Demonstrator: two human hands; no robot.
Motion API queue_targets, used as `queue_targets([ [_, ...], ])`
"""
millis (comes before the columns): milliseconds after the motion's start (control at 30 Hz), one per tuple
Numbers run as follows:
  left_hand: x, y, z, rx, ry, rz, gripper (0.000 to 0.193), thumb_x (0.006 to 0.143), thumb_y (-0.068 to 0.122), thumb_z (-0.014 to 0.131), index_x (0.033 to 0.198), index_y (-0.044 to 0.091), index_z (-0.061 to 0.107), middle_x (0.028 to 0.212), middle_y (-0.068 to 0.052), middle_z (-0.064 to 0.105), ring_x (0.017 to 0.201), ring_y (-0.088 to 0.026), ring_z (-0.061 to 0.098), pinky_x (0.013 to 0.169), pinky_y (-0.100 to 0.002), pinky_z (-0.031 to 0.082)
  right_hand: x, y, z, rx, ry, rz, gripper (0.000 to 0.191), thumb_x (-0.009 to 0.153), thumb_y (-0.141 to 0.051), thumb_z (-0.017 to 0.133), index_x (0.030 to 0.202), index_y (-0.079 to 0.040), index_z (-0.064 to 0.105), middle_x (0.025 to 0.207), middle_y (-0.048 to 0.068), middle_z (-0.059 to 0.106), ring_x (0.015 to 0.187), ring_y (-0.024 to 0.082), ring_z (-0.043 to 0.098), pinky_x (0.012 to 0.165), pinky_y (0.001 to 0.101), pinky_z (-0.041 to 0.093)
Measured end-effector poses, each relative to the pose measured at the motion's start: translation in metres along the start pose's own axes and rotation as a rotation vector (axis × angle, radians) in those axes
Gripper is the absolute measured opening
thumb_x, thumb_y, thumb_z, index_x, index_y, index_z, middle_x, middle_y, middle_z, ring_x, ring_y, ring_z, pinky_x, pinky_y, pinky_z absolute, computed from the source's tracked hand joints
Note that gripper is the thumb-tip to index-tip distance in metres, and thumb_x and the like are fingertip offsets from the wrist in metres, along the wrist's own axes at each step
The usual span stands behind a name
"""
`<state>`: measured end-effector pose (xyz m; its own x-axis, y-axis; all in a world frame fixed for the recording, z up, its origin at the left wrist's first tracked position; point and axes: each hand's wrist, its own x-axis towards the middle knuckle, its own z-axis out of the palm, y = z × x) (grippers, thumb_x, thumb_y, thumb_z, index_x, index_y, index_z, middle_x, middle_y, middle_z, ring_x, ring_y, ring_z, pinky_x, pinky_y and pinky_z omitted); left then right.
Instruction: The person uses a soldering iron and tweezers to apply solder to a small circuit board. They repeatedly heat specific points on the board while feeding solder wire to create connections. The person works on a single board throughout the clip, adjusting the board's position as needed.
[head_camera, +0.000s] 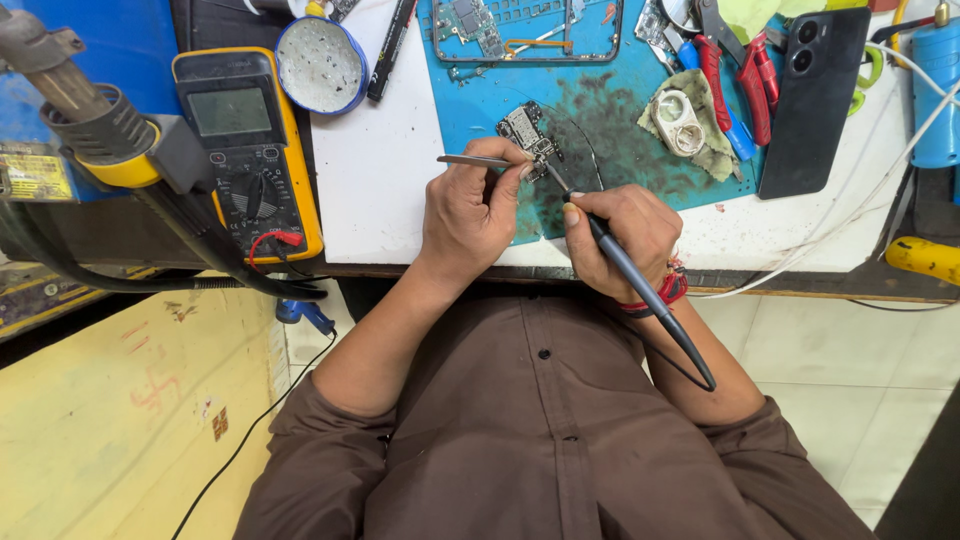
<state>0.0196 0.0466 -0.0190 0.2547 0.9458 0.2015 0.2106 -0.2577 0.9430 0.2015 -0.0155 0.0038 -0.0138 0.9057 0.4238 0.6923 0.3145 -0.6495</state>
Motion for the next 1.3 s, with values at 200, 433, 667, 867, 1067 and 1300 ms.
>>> queue_targets([
  [200,0.000,0.001,0.000,0.002,-0.002,-0.012,0.013,0.102,0.004,0.071,0.110,0.006,0.061,0.092,-0.004,0.071,0.070,-0.013,0.071,0.063,-0.028,0.055,-0.003,0.003,0.000,0.016,0.004,0.014,0.011,0.092,-0.003,0.077,0.095,-0.002,0.067,0.084,0.013,0.071,0.069,0.029,0.066,0.065,0.0373,0.049],
  [433,0.001,0.003,-0.001,-0.027,-0.014,-0.073,0.011,0.102,0.005,0.070,0.109,0.006,0.062,0.089,-0.004,0.072,0.066,-0.012,0.069,0.060,-0.028,0.053,-0.011,0.008,0.004,0.077,0.136,0.117,0.023,0.098,-0.013,0.083,0.104,0.000,0.065,0.092,0.014,0.068,0.078,0.026,0.066,0.068,0.0344,0.050],
  [667,0.001,0.003,-0.003,-0.012,-0.009,-0.031,0.010,0.104,0.005,0.068,0.111,0.006,0.061,0.092,-0.005,0.071,0.068,-0.013,0.070,0.062,-0.028,0.054,-0.015,0.006,0.001,-0.015,0.096,0.052,0.024,0.097,-0.020,0.084,0.106,-0.003,0.069,0.091,0.014,0.070,0.078,0.029,0.068,0.069,0.0356,0.051],
  [867,0.000,0.002,-0.001,-0.013,-0.005,-0.039,0.011,0.103,0.005,0.069,0.111,0.006,0.061,0.090,-0.004,0.071,0.067,-0.012,0.070,0.060,-0.028,0.053,-0.012,0.006,0.001,-0.002,0.057,0.043,0.010,0.101,-0.010,0.074,0.101,-0.003,0.067,0.089,0.012,0.069,0.075,0.029,0.067,0.064,0.0353,0.049],
  [1067,0.002,0.000,-0.001,-0.009,-0.013,-0.029,0.011,0.103,0.004,0.069,0.110,0.006,0.061,0.093,-0.004,0.072,0.066,-0.012,0.069,0.059,-0.027,0.053,-0.008,0.003,0.001,0.003,0.039,0.037,0.010,0.098,-0.009,0.076,0.100,-0.003,0.068,0.088,0.011,0.069,0.073,0.028,0.067,0.066,0.0366,0.049],
  [1300,0.000,0.000,-0.001,0.005,-0.004,-0.003,0.012,0.102,0.004,0.070,0.110,0.005,0.060,0.096,-0.004,0.072,0.069,-0.012,0.071,0.060,-0.028,0.054,-0.006,0.003,0.003,-0.021,0.034,0.023,0.012,0.098,-0.009,0.078,0.099,-0.003,0.068,0.086,0.012,0.069,0.072,0.028,0.066,0.066,0.0368,0.049],
])
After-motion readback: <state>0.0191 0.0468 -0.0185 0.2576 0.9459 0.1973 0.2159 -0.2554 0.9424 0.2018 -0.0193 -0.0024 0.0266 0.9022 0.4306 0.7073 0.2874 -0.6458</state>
